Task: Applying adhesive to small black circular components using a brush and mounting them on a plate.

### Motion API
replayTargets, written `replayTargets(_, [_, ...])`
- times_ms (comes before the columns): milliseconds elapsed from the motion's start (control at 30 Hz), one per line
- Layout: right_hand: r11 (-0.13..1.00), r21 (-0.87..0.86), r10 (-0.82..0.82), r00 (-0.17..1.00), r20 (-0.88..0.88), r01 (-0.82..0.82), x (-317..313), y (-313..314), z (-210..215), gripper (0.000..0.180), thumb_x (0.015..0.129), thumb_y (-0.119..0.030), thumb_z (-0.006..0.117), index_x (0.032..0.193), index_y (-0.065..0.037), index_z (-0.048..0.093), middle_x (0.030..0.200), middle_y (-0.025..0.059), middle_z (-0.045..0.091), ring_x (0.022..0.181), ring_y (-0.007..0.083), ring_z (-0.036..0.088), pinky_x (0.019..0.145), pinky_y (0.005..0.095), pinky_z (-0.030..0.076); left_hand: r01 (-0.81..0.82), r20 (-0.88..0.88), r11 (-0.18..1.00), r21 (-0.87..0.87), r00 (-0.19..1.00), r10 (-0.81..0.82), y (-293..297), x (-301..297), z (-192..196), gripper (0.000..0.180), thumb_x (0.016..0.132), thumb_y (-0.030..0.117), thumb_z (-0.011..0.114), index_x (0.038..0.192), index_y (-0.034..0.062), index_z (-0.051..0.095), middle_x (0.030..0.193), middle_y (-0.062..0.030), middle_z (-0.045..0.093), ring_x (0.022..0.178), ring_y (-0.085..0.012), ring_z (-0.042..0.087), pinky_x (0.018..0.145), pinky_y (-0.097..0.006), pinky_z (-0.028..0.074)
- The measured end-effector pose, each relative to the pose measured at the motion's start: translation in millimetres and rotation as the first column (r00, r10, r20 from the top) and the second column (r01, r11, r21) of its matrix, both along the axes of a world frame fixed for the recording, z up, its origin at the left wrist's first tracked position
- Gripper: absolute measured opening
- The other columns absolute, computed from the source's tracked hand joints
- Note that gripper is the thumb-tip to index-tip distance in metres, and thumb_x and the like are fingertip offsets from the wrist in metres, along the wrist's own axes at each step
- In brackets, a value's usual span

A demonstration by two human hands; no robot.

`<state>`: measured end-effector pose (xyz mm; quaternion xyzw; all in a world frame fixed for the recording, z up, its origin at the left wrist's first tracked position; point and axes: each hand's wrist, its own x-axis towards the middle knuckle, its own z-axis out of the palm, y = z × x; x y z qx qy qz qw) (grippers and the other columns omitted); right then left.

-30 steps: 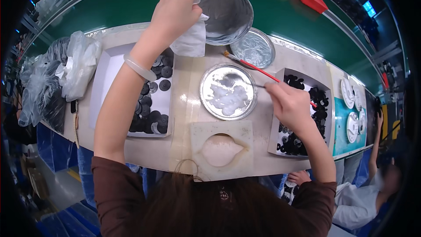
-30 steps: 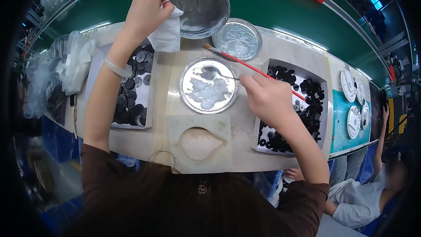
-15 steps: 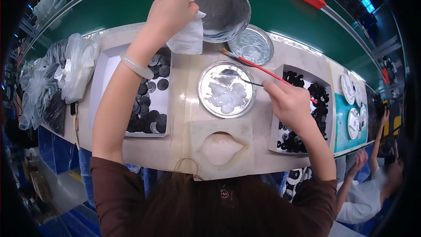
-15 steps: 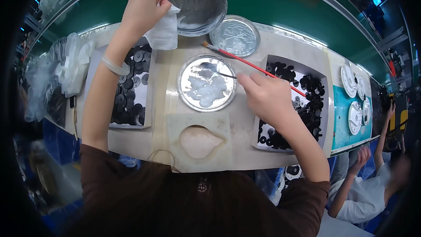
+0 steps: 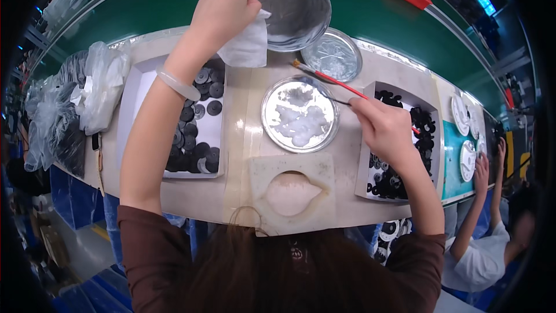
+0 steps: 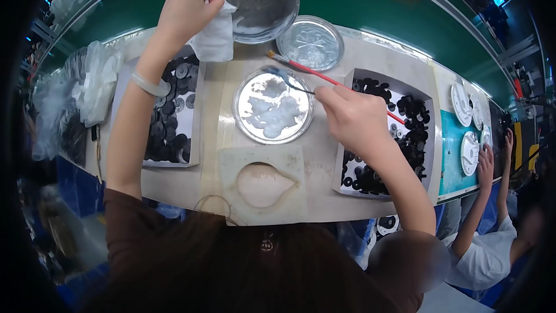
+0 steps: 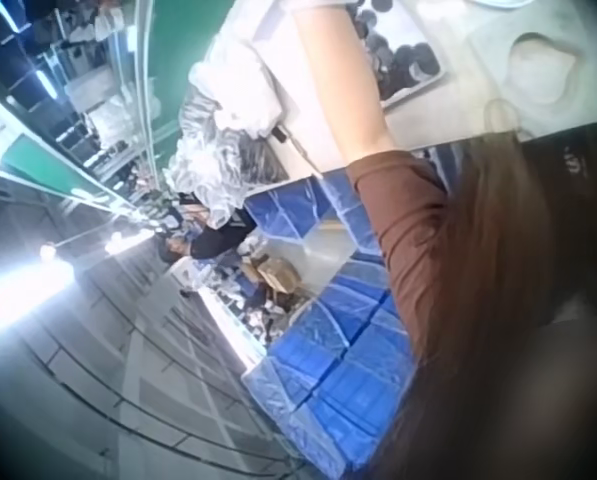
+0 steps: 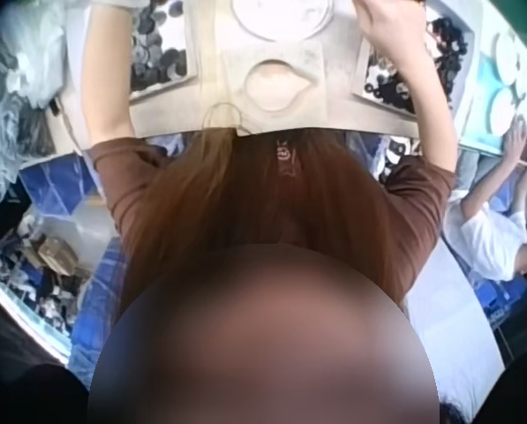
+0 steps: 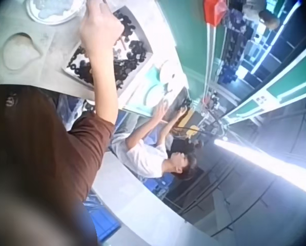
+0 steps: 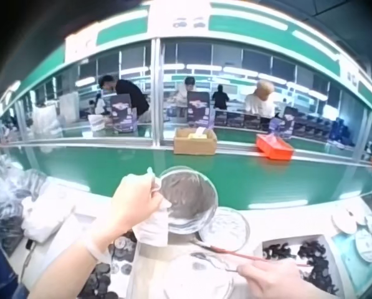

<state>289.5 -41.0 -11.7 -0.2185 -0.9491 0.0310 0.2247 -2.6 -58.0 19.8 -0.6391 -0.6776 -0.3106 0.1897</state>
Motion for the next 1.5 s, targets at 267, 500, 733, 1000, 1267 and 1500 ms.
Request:
replayTargets(267, [0.996,-0.008,-0.09,0.967,-0.24,0.091,-32.5,8.2,30.4,0.006,0.076,-0.01,0.057,0.08,-0.005,0.058,0.059,0.0102,0.054,0.049,0.0242,0.053,0.045,0.0297,0.04,-0.02,0.017,1.0,-0.008,1.0,0.02,-1.4,0.3,1.3,0.013,0.066,0.009,0.053,0.067,-0.0036,0.054,0.063,-0.0208,0.056,0.061,-0.0351,0.057,0.058,-0.038,0.047])
replayTargets(500, [0.946,0.184,-0.268,0.963,-0.017,0.266,-103.4,46.5,24.7,0.017,0.081,-0.02,0.049,0.077,-0.005,0.057,0.066,0.0117,0.058,0.061,0.0297,0.058,0.054,0.0364,0.045,-0.031,0.093,0.999,-0.043,0.995,0.035,3.0,-0.6,4.6,0.013,0.066,0.009,0.053,0.068,-0.0039,0.054,0.064,-0.0214,0.056,0.063,-0.0356,0.057,0.059,-0.038,0.047])
replayTargets(733, [0.923,0.139,-0.334,0.927,-0.172,0.358,-137.2,49.2,37.0,0.032,0.085,-0.035,0.044,0.095,-0.006,0.053,0.074,0.0141,0.06,0.069,0.0325,0.059,0.059,0.0411,0.046,-0.042,0.163,0.998,-0.056,0.985,0.051,8.1,-10.4,7.9,0.015,0.065,0.01,0.054,0.067,-0.0052,0.055,0.065,-0.0225,0.056,0.065,-0.0367,0.057,0.06,-0.038,0.047])
replayTargets(1000, [0.906,0.054,-0.4,0.891,-0.213,0.42,-45.9,42.6,83.9,0.03,0.082,-0.036,0.05,0.098,-0.009,0.054,0.063,0.009,0.057,0.056,0.0267,0.055,0.053,0.0344,0.042,-0.082,0.064,0.989,-0.123,0.994,0.091,35.0,-36.3,17.4,0.016,0.064,0.008,0.054,0.066,-0.0076,0.056,0.067,-0.0244,0.056,0.068,-0.0378,0.057,0.063,-0.04,0.047])
replayTargets(1267, [0.81,-0.093,-0.586,0.791,-0.175,0.579,56.1,43.9,81.0,0.019,0.081,-0.025,0.055,0.089,-0.008,0.059,0.053,0.0041,0.049,0.042,0.0103,0.041,0.043,0.0261,0.031,-0.034,0.143,0.968,-0.25,0.987,0.072,58.4,-10.7,78.6,0.017,0.062,0.008,0.055,0.063,-0.0092,0.057,0.057,-0.022,0.057,0.058,-0.0307,0.061,0.062,-0.035,0.05])
replayTargets(1500, [0.755,-0.205,-0.655,0.73,-0.198,0.622,113.8,48.1,74.7,0.019,0.081,-0.024,0.055,0.088,-0.007,0.059,0.053,0.0028,0.05,0.044,0.0084,0.044,0.044,0.0236,0.032,0.14,0.164,0.973,-0.182,0.98,-0.111,109.2,84.3,89.5,0.021,0.061,0.013,0.055,0.06,-0.0083,0.058,0.058,-0.0224,0.056,0.056,-0.029,0.06,0.059,-0.035,0.049])
